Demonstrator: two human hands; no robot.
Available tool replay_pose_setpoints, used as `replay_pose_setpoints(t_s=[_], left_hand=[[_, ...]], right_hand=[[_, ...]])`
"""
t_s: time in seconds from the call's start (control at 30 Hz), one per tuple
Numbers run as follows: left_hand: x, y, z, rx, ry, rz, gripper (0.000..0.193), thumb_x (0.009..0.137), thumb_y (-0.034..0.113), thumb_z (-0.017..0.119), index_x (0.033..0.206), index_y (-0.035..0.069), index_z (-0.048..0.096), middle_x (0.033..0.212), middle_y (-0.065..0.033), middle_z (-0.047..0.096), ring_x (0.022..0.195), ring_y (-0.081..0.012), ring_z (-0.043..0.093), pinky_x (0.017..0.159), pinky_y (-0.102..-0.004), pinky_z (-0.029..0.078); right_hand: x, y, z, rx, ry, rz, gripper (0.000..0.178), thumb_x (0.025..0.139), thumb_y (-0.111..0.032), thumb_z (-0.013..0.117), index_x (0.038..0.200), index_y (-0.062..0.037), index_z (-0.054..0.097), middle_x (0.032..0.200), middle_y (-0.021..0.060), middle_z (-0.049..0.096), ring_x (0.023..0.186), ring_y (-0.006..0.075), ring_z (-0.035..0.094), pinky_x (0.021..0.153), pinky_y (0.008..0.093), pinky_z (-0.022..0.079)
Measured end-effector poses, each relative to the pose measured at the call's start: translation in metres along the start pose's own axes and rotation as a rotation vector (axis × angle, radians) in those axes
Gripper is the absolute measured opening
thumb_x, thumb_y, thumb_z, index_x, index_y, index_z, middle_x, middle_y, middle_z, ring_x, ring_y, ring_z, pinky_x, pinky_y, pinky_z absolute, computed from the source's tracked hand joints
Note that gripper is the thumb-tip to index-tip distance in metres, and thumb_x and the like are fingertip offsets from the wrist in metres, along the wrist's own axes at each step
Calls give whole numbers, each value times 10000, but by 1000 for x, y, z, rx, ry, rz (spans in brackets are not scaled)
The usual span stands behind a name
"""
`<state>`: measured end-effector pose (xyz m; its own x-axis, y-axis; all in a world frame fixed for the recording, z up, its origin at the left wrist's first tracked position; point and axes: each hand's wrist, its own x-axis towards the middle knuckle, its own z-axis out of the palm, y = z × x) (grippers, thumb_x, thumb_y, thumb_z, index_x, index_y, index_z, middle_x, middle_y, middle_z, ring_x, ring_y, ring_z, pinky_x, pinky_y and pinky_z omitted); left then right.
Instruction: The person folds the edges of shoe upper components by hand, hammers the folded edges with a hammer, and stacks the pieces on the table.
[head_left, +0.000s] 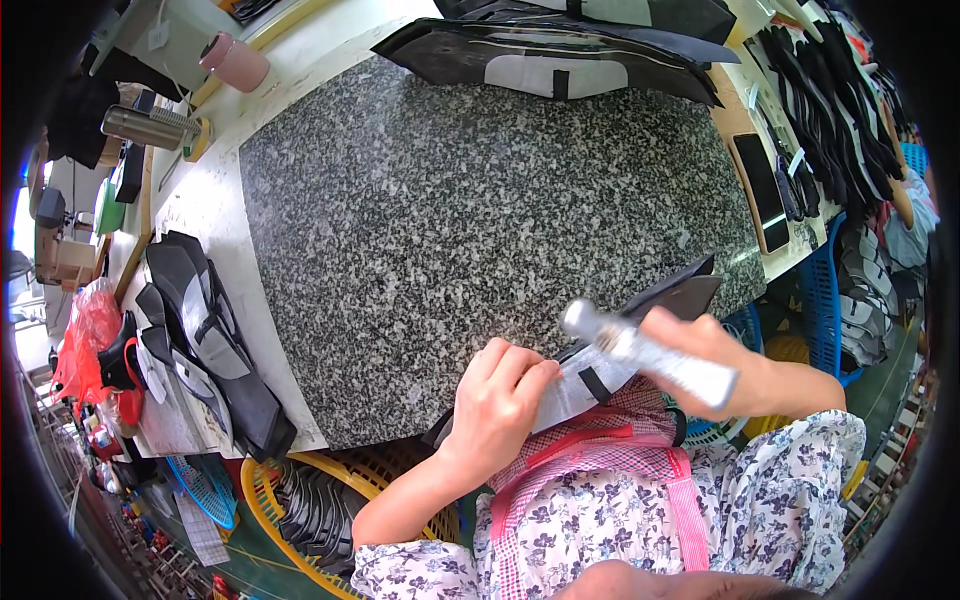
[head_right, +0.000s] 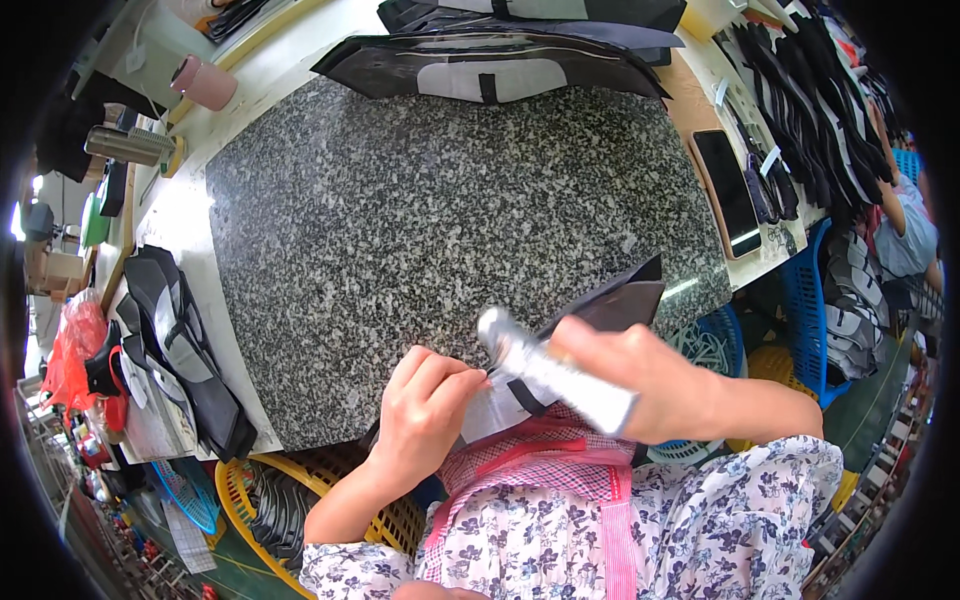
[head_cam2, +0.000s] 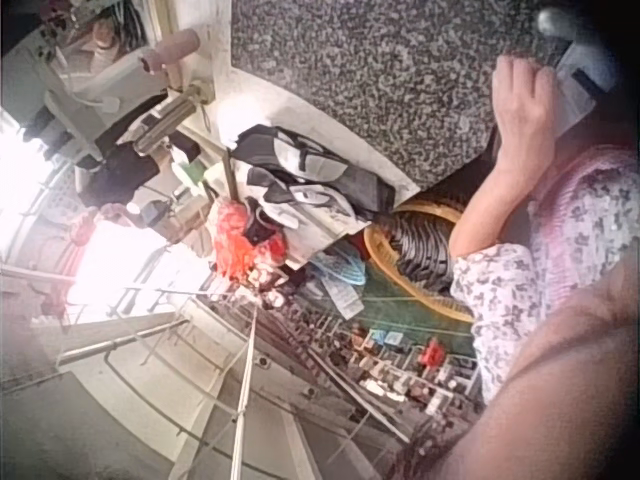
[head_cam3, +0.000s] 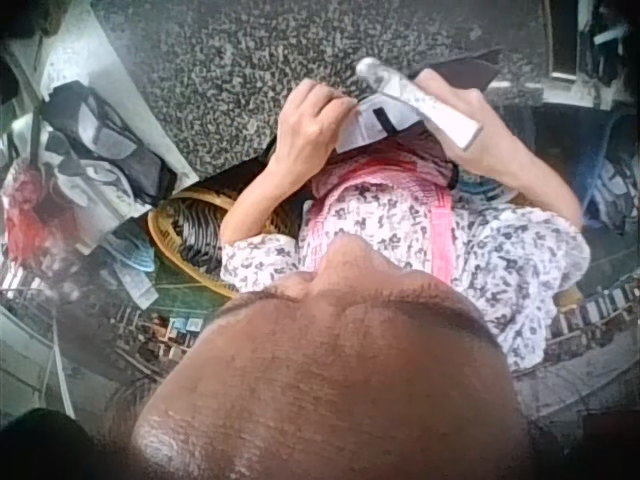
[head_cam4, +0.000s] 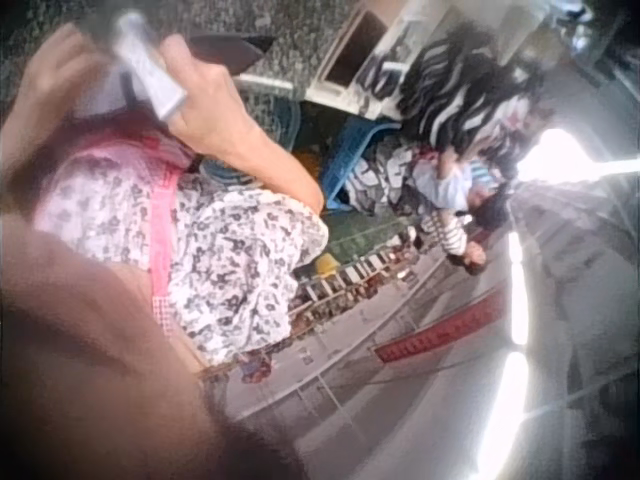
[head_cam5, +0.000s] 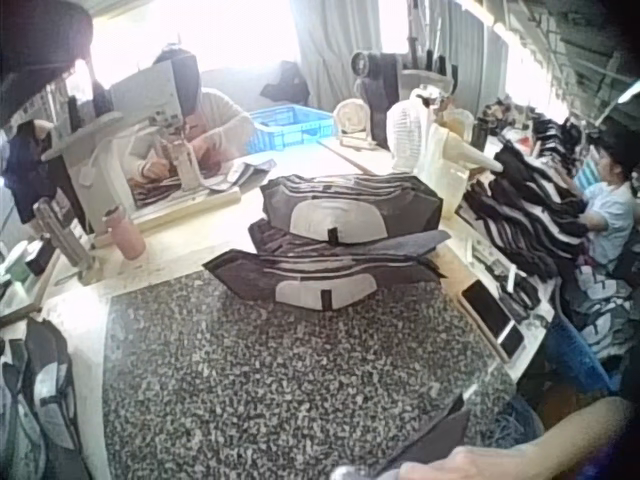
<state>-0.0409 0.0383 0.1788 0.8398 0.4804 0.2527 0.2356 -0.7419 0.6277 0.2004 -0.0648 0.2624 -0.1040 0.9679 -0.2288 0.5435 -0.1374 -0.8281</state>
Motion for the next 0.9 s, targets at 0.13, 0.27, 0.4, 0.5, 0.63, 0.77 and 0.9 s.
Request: replay_pose_setpoints(t_s=[0.13,0.27,0.4,0.5,0.63,0.77,0.9], left_hand=[[-2,-7,-4,-84,27,-64,141,793,90,778,910,36,719,845,-51,651,799,-258,600,701,-385,487],[-11,-3,-8,16,7,13,155,802,91,762,933,22,716,865,-60,647,809,-246,597,683,-379,465],[-14,2,-9,180,23,128,212,745,71,783,940,31,710,880,-45,665,785,-240,594,664,-375,468],[-13,-4,-16,93,-2,82,215,726,61,786,929,43,718,880,-41,672,800,-239,606,675,-366,478],[-20,-9,-20,15,-39,-16,215,722,50,740,934,34,713,893,-58,659,828,-239,616,695,-364,502],[-22,-2,-18,120,-18,92,274,703,68,681,970,6,694,922,-72,637,855,-247,622,711,-360,520],[-17,-5,-15,19,-73,50,268,727,38,668,993,10,685,933,-87,630,841,-262,625,697,-362,533]], right_hand=[[1,7,15,-232,-337,60,236,986,-126,581,1164,16,519,813,227,664,740,442,685,618,529,549],[9,4,5,-71,-201,-45,236,966,-114,598,1150,16,530,789,215,647,732,428,694,608,519,556],[6,-3,11,-11,-25,-58,208,975,-115,597,1118,7,509,774,202,645,714,433,689,584,527,540],[6,2,23,-195,-324,40,210,989,-146,601,1092,-7,482,757,226,650,734,451,677,582,525,531],[13,8,15,-185,-172,-46,218,946,-105,620,1092,-16,485,774,217,649,769,439,686,611,503,548],[9,-3,20,-19,-85,-149,294,919,-108,665,1137,2,502,782,213,650,764,419,706,624,498,559],[8,1,19,-99,-194,32,241,932,-87,667,1116,-4,536,841,234,694,784,420,720,635,477,574]])
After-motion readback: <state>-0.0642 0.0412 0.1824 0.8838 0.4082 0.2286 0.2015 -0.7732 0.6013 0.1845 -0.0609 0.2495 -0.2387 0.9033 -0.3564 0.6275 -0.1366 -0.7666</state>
